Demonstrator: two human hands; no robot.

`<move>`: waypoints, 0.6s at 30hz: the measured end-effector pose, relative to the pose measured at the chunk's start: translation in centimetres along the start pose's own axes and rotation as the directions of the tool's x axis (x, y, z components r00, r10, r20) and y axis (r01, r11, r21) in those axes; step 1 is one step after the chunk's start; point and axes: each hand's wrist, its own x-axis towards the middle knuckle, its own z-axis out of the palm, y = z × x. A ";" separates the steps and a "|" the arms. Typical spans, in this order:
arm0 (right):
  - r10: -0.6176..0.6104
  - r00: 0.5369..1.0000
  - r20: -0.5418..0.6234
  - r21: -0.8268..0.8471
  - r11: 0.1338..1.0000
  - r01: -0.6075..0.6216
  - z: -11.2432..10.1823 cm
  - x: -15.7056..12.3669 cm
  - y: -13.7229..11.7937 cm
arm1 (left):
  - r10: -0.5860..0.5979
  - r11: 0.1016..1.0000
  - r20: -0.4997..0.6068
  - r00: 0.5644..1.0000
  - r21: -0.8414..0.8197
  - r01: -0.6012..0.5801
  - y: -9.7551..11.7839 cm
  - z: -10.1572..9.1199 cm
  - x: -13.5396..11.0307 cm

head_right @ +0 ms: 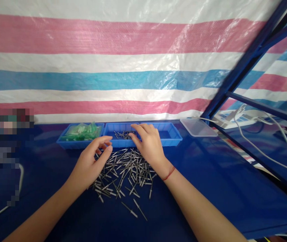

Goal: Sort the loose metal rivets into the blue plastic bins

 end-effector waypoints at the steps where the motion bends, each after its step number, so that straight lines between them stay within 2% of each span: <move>1: 0.001 1.000 -0.004 -0.018 1.000 -0.001 -0.4 -0.1 0.3 | 0.001 1.000 0.000 1.000 0.001 -0.001 0.1 -0.1 0.0; 4: 0.042 0.998 -0.050 0.015 0.999 -0.042 -2.0 -0.5 0.6 | -0.002 1.000 -0.005 1.000 0.002 0.002 0.3 -0.5 0.1; 6: 0.096 0.995 -0.020 0.065 0.993 -0.095 -3.3 -0.6 0.6 | -0.002 1.000 -0.020 1.000 0.013 0.002 0.4 -1.0 0.3; 7: 0.115 0.993 0.036 0.093 0.989 -0.118 -3.9 -0.6 0.7 | 0.001 1.000 -0.031 1.000 0.022 0.000 0.5 -1.3 0.4; 9: 0.109 0.965 0.240 0.162 0.975 -0.151 -5.1 -0.6 0.7 | 0.012 0.999 -0.056 0.998 0.048 -0.009 0.5 -1.8 0.6; 10: 0.080 0.923 0.376 0.199 0.966 -0.165 -5.6 -0.6 0.7 | 0.017 0.998 -0.061 0.998 0.065 -0.013 0.5 -2.0 0.6; 11: 0.035 0.853 0.520 0.234 0.955 -0.182 -6.1 -0.6 0.7 | 0.025 0.997 -0.057 0.998 0.080 -0.020 0.5 -2.2 0.7; 13: -0.061 0.654 0.754 0.276 0.933 -0.231 -6.7 -0.7 0.6 | 0.041 0.995 -0.019 0.999 0.093 -0.039 0.5 -2.2 0.7; 14: -0.094 0.561 0.822 0.277 0.928 -0.251 -6.9 -0.8 0.5 | 0.051 0.995 0.007 0.999 0.089 -0.052 0.5 -2.1 0.6; 15: -0.112 0.493 0.863 0.268 0.928 -0.259 -7.0 -1.0 0.4 | 0.062 0.995 0.039 0.997 0.082 -0.065 0.5 -1.9 0.5; 16: -0.115 0.454 0.883 0.252 0.934 -0.254 -7.0 -1.1 0.3 | 0.072 0.994 0.071 0.995 0.073 -0.078 0.5 -1.7 0.4; 18: -0.092 0.443 0.892 0.206 0.955 -0.215 -6.7 -1.4 0.1 | 0.092 0.993 0.131 0.987 0.058 -0.100 0.5 -1.0 0.1</move>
